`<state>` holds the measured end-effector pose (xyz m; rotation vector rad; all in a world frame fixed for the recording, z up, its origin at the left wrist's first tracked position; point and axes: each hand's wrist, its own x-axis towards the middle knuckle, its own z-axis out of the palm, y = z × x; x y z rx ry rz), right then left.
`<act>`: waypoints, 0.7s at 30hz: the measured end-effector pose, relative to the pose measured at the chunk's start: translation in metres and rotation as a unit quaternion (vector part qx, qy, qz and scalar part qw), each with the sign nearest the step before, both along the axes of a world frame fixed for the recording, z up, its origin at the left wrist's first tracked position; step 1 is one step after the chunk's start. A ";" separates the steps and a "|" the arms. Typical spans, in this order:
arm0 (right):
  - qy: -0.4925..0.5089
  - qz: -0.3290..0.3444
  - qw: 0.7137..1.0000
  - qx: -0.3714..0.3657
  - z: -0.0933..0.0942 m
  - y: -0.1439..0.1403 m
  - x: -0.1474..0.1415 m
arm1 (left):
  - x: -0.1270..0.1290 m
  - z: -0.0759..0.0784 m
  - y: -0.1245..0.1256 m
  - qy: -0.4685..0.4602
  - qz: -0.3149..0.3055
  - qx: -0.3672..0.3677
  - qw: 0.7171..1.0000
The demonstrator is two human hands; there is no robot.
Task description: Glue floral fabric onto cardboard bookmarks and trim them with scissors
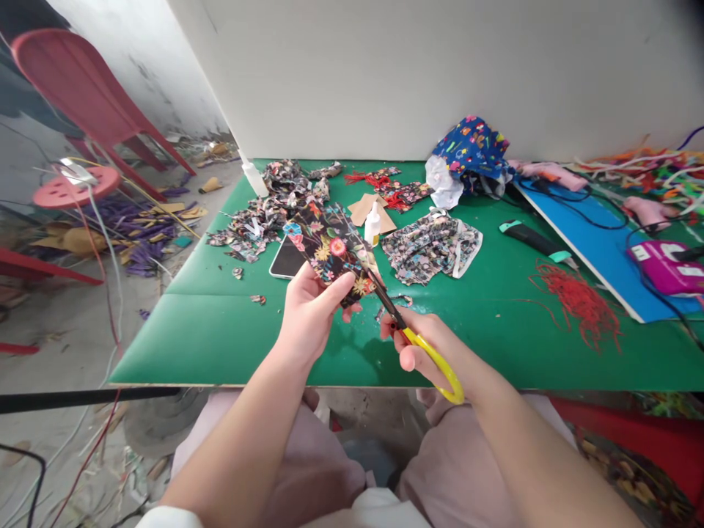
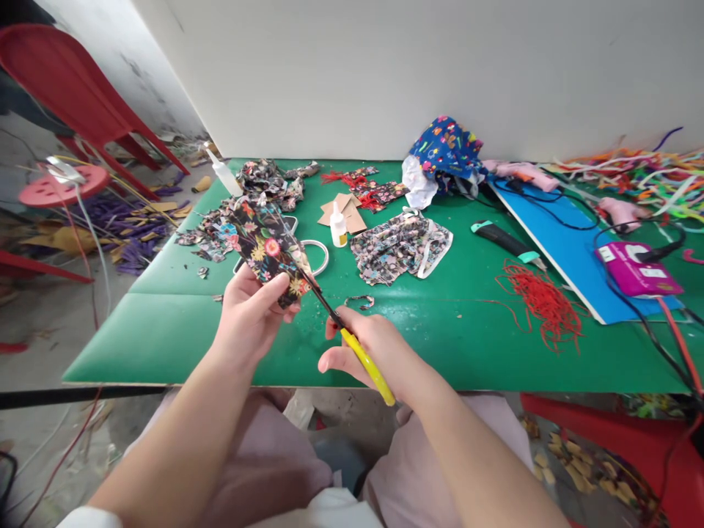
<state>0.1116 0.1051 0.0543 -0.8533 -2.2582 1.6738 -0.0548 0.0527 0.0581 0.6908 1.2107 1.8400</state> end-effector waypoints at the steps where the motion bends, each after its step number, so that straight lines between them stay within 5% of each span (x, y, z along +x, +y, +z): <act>1: 0.002 0.002 1.000 0.001 0.000 0.000 0.000 | 0.000 0.000 0.000 -0.001 0.000 0.000 1.000; 21: -0.014 -0.013 0.997 0.073 0.007 0.000 0.000 | 0.000 -0.001 0.001 -0.002 -0.013 0.003 1.000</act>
